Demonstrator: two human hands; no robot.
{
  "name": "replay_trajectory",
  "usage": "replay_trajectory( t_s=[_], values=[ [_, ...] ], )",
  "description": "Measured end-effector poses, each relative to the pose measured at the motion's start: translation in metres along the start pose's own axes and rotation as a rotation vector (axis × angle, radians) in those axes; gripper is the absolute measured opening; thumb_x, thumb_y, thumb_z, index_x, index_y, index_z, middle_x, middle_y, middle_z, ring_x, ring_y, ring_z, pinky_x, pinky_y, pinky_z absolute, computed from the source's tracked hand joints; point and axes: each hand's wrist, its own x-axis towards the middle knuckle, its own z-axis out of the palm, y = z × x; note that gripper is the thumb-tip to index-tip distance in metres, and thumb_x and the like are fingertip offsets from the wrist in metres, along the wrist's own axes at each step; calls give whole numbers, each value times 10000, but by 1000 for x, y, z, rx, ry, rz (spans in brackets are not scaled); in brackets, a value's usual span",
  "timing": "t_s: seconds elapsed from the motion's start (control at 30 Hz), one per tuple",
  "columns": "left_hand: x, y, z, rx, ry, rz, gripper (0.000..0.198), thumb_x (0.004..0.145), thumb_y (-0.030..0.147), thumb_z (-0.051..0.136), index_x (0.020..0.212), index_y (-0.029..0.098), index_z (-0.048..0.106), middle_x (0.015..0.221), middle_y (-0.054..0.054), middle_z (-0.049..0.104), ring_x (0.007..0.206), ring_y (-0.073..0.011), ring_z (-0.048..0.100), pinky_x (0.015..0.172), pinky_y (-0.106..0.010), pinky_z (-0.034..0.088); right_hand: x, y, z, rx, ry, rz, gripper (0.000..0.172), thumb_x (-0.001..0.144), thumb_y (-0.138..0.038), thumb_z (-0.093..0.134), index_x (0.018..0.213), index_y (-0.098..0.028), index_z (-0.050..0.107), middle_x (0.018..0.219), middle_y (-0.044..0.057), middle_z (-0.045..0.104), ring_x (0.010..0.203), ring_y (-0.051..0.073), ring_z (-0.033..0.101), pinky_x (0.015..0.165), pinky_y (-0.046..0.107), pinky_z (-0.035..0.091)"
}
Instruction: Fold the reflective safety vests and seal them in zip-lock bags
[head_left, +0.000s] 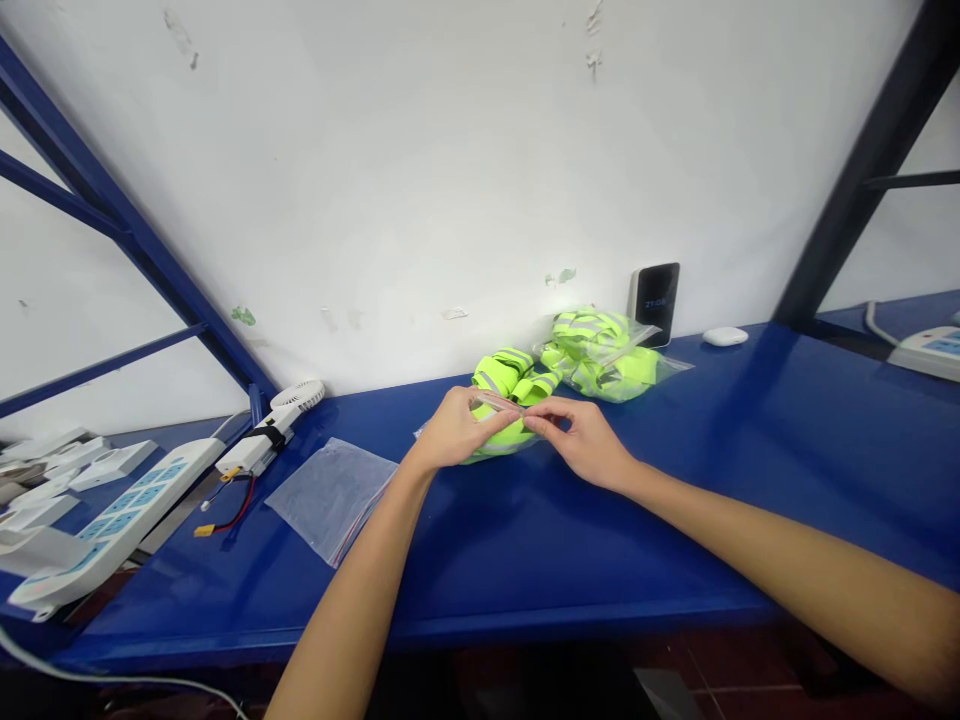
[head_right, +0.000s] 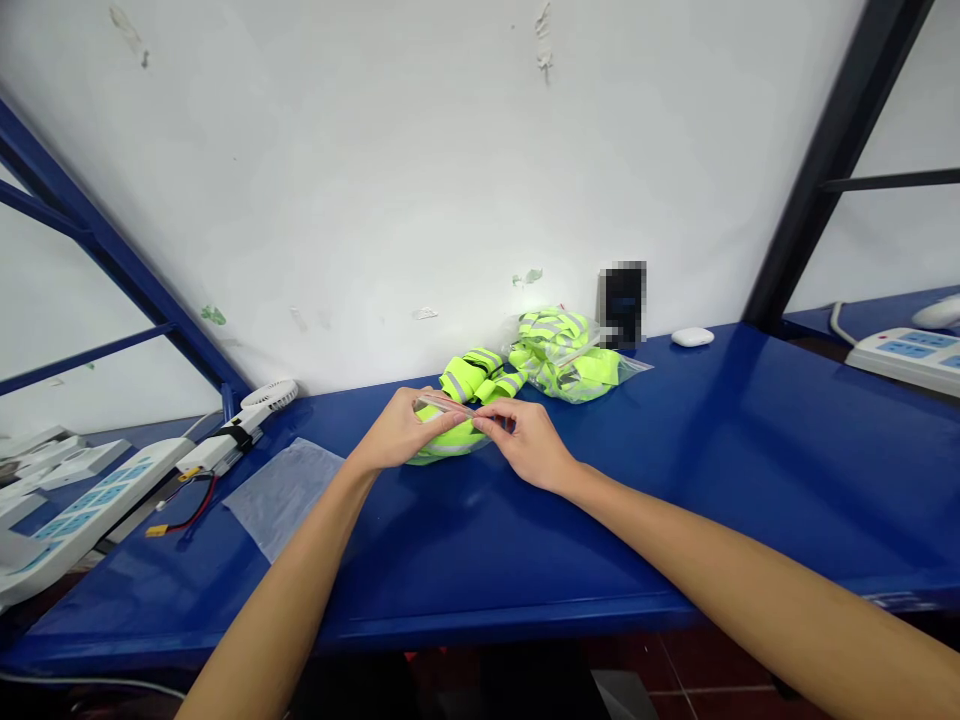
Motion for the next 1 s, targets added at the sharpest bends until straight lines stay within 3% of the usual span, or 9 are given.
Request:
replay_trajectory(
  t_s=[0.33, 0.47, 0.67, 0.8, 1.0],
  values=[
    [0, -6, 5, 30, 72, 1, 257, 828, 395, 636, 859, 181, 775, 890, -48, 765, 859, -204, 691, 869, -301, 509, 0, 2, 2, -19, 11, 4, 210, 888, -350, 578, 872, -194, 716, 833, 39, 726, 710, 184, 610, 617, 298, 432],
    [0, -9, 9, 52, 134, 32, 251, 833, 388, 635, 847, 178, 770, 891, -55, 760, 868, -203, 687, 864, -304, 508, -2, 1, 1, -69, 7, -69, 226, 919, -345, 528, 873, -198, 693, 824, 45, 703, 699, 178, 597, 587, 290, 413],
    [-4, -11, 11, 68, 177, 73, 219, 829, 353, 648, 825, 163, 756, 841, -61, 745, 821, -192, 673, 807, -297, 513, -3, -3, 1, -165, 20, -231, 203, 943, -286, 478, 881, -197, 650, 809, 64, 660, 743, 185, 573, 710, 319, 434],
    [-7, -9, 16, 75, 242, 125, 193, 825, 322, 653, 754, 163, 738, 787, -54, 731, 765, -179, 657, 738, -290, 510, -2, -7, 0, -136, 29, -242, 171, 932, -261, 493, 806, -191, 585, 727, 29, 582, 663, 153, 509, 626, 283, 401],
    [-9, -7, 22, 72, 282, 200, 150, 828, 295, 656, 767, 185, 738, 780, -42, 736, 756, -172, 652, 731, -297, 512, -1, -12, -7, -79, -15, -231, 125, 936, -269, 519, 860, -188, 577, 763, 15, 580, 645, 131, 502, 596, 259, 391]
  ],
)
